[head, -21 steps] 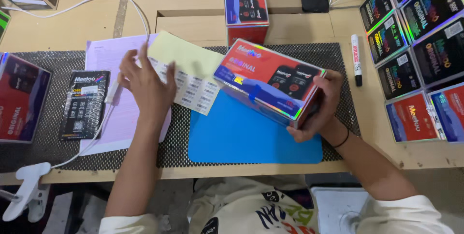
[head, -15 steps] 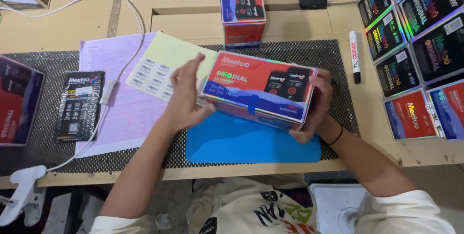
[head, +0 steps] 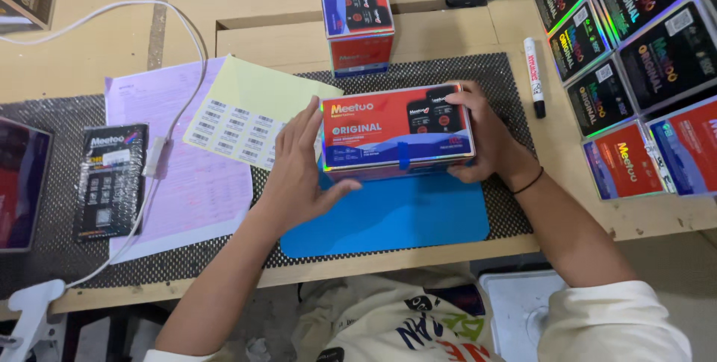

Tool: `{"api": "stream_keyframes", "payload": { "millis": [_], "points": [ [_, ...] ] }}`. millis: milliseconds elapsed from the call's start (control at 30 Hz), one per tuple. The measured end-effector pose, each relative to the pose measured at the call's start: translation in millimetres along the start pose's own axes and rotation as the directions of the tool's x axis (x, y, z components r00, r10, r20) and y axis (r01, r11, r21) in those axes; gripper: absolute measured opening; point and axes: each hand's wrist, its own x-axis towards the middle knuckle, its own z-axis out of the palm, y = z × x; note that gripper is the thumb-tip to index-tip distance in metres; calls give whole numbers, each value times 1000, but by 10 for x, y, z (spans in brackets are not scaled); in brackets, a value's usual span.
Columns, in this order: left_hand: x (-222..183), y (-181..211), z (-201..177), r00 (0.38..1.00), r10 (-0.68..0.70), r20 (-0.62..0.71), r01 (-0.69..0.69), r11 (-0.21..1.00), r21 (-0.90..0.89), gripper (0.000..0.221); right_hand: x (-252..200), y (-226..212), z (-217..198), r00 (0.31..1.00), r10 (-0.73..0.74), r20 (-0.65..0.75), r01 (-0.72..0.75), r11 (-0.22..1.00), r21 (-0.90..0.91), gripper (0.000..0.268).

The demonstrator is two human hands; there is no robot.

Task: The person opens a retail box, removes several red padded envelopes, and then takes a mobile phone screen assembly out of one envelope to write a code on its back with a marker.

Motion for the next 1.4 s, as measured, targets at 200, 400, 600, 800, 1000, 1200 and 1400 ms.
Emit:
{"api": "stream_keyframes", "payload": {
  "millis": [200, 400, 600, 800, 1000, 1200, 1400],
  "points": [
    [-96, 137, -54, 958, 236, -165, -208, 963, 170, 93, 71, -117, 34, 1000, -19, 20, 19, 1000, 6, 103],
    [194, 611, 63, 966, 255, 40, -255, 912, 323, 76, 102, -155, 6, 998, 3, 57, 1, 998, -57, 102],
    [564, 700, 108, 967, 184, 176, -225, 942, 249, 73, 124, -126, -14, 994, -61, 86, 69, 993, -94, 96],
    [631, 631, 126, 965, 120, 234, -167, 967, 193, 52, 134, -162, -66, 996, -19, 91, 28, 995, -96, 97],
    [627, 642, 111, 973, 127, 193, -150, 983, 107, 41, 195, -229, -110, 995, -27, 95, 33, 998, -56, 92],
    [668, 651, 64, 978, 120, 171, -142, 982, 122, 40, 219, -279, -116, 997, 16, 78, -12, 998, -54, 92],
    [707, 617, 8, 975, 69, 212, -80, 996, 41, 39, 240, -326, -115, 996, 32, 86, -27, 998, -52, 91]
  ]
}}
